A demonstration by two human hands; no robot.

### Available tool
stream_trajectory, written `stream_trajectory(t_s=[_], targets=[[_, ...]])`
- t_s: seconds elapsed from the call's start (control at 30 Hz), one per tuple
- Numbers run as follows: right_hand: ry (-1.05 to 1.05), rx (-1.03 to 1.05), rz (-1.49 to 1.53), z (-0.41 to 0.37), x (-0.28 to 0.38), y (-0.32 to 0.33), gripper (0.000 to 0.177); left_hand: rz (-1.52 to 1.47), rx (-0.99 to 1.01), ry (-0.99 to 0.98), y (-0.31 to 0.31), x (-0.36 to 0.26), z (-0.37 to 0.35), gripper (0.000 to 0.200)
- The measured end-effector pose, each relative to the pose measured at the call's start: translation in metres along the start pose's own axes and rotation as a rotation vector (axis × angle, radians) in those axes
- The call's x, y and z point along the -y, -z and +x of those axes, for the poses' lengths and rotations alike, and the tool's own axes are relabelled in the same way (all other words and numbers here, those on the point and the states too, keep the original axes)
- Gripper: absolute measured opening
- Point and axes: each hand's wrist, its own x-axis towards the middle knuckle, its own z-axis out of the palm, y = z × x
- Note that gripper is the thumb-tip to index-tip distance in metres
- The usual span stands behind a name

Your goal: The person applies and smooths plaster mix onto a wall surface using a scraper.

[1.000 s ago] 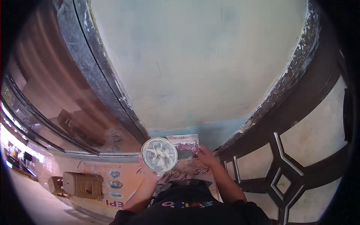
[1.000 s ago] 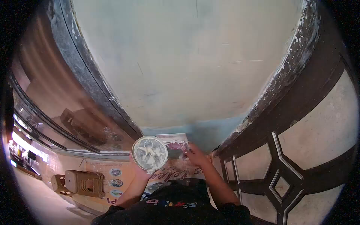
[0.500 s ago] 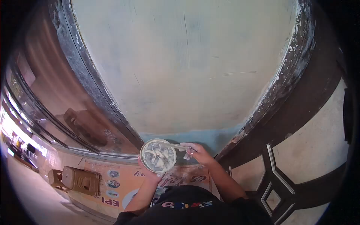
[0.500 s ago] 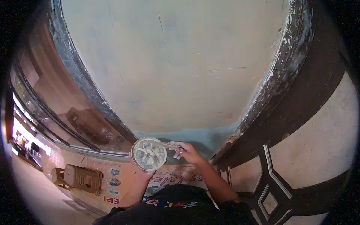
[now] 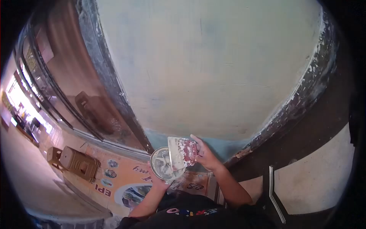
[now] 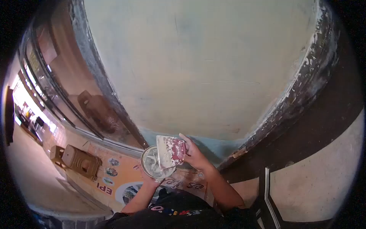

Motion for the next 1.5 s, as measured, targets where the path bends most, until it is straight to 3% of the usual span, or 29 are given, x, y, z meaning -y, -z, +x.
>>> stream_trajectory(t_s=[0.1,0.13,0.3,0.43,0.63,0.77,0.83,1.03,1.17,1.2,1.23,1.3,1.33,1.5], targets=[[-0.022,-0.015,-0.053,0.007,-0.017,0.006,0.061,-0.138,0.009,0.015,0.008,-0.004,-0.009,0.077],[-0.115,-0.004,-0.048,0.011,-0.021,0.007,0.056,-0.093,-0.032,-0.039,0.009,-0.006,-0.01,0.075],[-0.097,0.018,-0.045,0.021,-0.051,-0.007,0.045,-0.106,-0.064,-0.059,0.027,-0.033,-0.025,0.075],[-0.067,-0.086,-0.057,0.033,-0.076,-0.03,0.044,-0.094,-0.03,-0.092,0.037,-0.061,-0.028,0.083],[0.023,-0.293,-0.097,0.068,-0.092,-0.073,0.019,-0.038,-0.032,0.018,0.049,-0.119,-0.028,0.077],[0.052,-0.491,-0.034,0.094,-0.094,-0.098,0.02,-0.071,0.039,0.076,0.061,-0.158,-0.027,0.077],[0.107,-0.54,-0.088,0.108,-0.091,-0.102,0.02,-0.136,-0.022,0.11,0.06,-0.173,-0.023,0.077],[0.364,-0.657,-0.081,0.133,-0.063,-0.113,0.021,-0.003,0.038,0.131,0.081,-0.201,-0.017,0.074],[0.279,-0.747,-0.07,0.133,-0.079,-0.126,0.02,-0.016,0.054,0.192,0.08,-0.223,-0.013,0.073],[0.308,-0.746,-0.076,0.135,-0.076,-0.128,0.02,0.372,0.046,0.063,0.072,-0.226,-0.017,0.073],[0.308,-0.758,-0.075,0.139,-0.072,-0.129,0.02,0.375,0.046,0.074,0.074,-0.229,-0.014,0.073],[0.428,-0.795,-0.241,0.151,-0.051,-0.136,0.02,0.016,0.003,0.225,0.085,-0.235,-0.006,0.072],[0.426,-0.819,-0.221,0.157,-0.041,-0.139,0.02,0.009,0.011,0.23,0.092,-0.234,-0.003,0.072],[0.292,-0.963,-0.276,0.142,-0.128,-0.103,0.022,0.035,0.023,0.251,0.087,-0.24,-0.005,0.072]])
